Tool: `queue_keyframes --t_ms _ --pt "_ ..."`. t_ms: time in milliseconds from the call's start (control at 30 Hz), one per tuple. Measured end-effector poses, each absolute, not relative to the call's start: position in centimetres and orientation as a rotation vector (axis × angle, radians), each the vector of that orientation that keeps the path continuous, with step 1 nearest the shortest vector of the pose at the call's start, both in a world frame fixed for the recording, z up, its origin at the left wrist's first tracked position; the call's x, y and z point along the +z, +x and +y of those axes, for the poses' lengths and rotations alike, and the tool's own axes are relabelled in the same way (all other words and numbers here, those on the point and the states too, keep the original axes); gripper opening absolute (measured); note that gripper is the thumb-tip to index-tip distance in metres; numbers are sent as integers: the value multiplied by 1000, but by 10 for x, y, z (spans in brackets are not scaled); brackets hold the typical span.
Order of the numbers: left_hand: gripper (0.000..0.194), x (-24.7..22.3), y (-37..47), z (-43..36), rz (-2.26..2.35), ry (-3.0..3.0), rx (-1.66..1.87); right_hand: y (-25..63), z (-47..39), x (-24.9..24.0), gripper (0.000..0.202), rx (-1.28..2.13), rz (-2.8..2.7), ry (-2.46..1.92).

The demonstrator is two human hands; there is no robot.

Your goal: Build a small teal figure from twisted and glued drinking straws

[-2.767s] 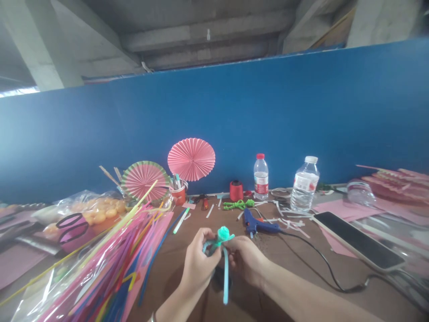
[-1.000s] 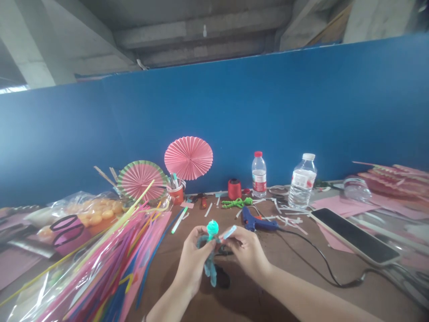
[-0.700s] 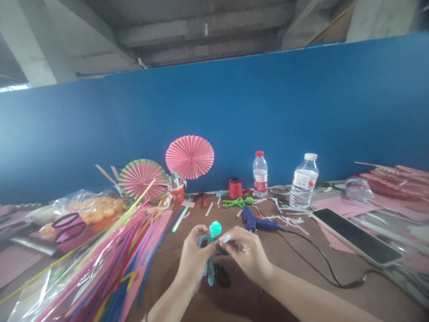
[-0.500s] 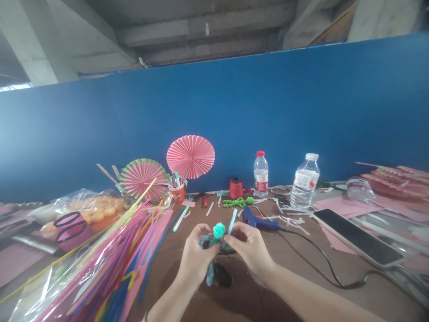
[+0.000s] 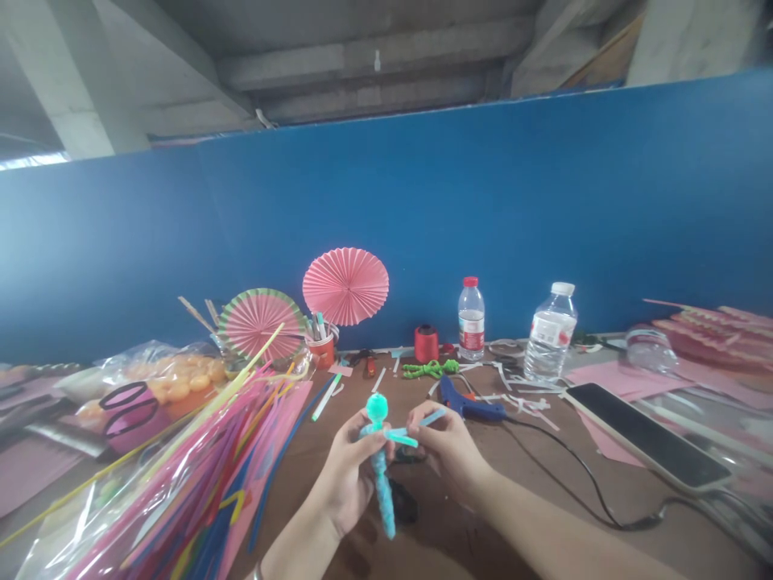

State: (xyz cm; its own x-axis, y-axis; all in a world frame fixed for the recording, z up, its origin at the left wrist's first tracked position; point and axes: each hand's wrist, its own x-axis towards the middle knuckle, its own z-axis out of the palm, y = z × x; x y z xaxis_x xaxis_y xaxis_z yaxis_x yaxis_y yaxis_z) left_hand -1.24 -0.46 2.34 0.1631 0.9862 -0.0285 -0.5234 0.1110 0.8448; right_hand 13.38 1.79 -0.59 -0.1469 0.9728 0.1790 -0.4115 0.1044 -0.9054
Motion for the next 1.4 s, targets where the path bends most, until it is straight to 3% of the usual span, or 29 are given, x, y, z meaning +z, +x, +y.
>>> queue_keyframes --t_ms 233,433,567,767,833,900,1167,1400 --pt "25 21 -12 -1 893 881 1538 132 0 -7 11 431 -1887 -752" --pt "24 19 -13 1 1057 1147 1679 119 -5 -6 13 613 -1696 -1150" --pt "23 17 -11 0 970 1063 1627 117 -3 -9 17 753 -1620 -1133" --pt "24 19 -9 -3 950 947 1565 126 6 -12 37 291 -1704 -1106" --pt "23 19 -7 -3 933 938 1556 128 10 -10 28 140 -1779 -1117" --pt "24 19 -7 -2 934 945 1544 128 10 -10 14 119 -1917 -1164" --pt "23 21 -24 6 1531 1613 1662 121 -16 -1 14 -1 -2266 -1215" --pt "19 24 -28 9 1513 1645 1558 139 -10 18 20 140 -2055 -1036"
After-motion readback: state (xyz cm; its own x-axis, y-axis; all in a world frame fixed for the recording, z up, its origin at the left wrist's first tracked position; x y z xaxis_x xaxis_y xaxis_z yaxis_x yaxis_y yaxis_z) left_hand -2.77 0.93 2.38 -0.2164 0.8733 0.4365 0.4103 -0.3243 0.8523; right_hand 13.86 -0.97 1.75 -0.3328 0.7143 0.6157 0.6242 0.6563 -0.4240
